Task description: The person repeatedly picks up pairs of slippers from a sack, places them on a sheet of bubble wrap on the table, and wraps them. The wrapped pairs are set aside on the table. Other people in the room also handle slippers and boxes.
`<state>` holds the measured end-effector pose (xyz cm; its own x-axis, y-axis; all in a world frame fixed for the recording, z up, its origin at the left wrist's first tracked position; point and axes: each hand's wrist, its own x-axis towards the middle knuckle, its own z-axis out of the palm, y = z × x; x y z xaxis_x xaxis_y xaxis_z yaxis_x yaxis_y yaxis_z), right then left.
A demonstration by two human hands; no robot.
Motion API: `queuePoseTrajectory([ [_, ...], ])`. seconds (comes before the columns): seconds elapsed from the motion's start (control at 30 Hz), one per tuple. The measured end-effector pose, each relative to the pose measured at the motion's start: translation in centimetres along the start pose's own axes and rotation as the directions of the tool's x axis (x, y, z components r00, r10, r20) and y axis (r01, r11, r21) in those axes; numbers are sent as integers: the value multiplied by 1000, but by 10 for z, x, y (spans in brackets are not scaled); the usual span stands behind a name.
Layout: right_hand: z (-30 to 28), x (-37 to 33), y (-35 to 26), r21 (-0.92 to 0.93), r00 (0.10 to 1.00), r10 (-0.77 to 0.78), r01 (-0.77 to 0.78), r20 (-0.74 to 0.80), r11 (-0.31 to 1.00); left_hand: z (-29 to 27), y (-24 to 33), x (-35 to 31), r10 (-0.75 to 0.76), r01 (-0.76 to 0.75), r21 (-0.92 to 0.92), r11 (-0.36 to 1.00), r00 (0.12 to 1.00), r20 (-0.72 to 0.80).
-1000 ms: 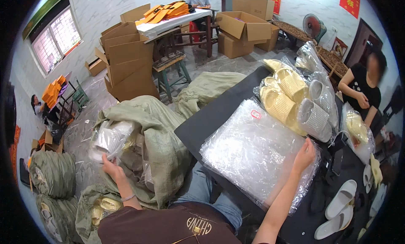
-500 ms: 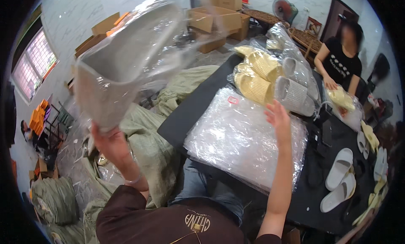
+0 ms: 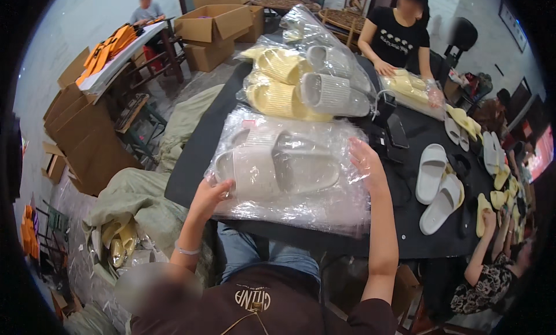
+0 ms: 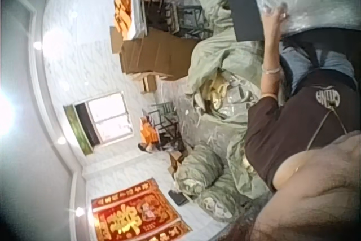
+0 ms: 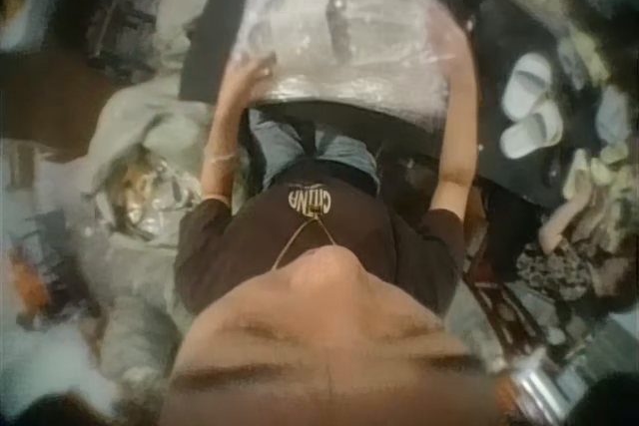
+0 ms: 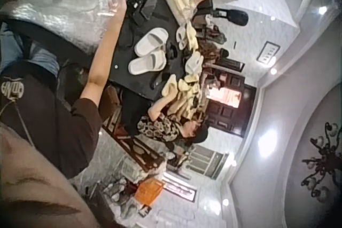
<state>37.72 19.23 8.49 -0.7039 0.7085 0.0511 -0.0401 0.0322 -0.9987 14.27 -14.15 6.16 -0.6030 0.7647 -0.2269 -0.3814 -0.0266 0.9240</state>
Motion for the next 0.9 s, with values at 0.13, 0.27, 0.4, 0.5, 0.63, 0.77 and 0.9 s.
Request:
queuePoseTrajectory([
  [0.13,-19,-4,-6,-234,983,180,-164,48,958,-14,-3,-10,635,-356,867,350,770,60],
  [0.27,-10,-10,-44,-218,813,397,-334,425,917,-20,25,-8,555,-317,806,499,832,-17],
  [0.4,18,15,-27,-380,890,184,-14,416,925,-27,-2,15,431,-294,662,689,901,-48],
  [0.5,58,32,-37,-625,749,-223,650,624,432,-27,-5,15,406,-261,631,730,909,-94],
  [0.63,87,55,-15,-520,625,-146,739,767,429,-23,-1,16,418,-307,625,717,908,-33],
  [0.77,124,48,-33,-508,638,-99,688,763,519,-30,-10,19,419,-297,583,756,904,-83],
  [0.9,135,67,-26,-720,611,392,504,688,477,-21,-4,18,384,-274,563,780,919,-84],
])
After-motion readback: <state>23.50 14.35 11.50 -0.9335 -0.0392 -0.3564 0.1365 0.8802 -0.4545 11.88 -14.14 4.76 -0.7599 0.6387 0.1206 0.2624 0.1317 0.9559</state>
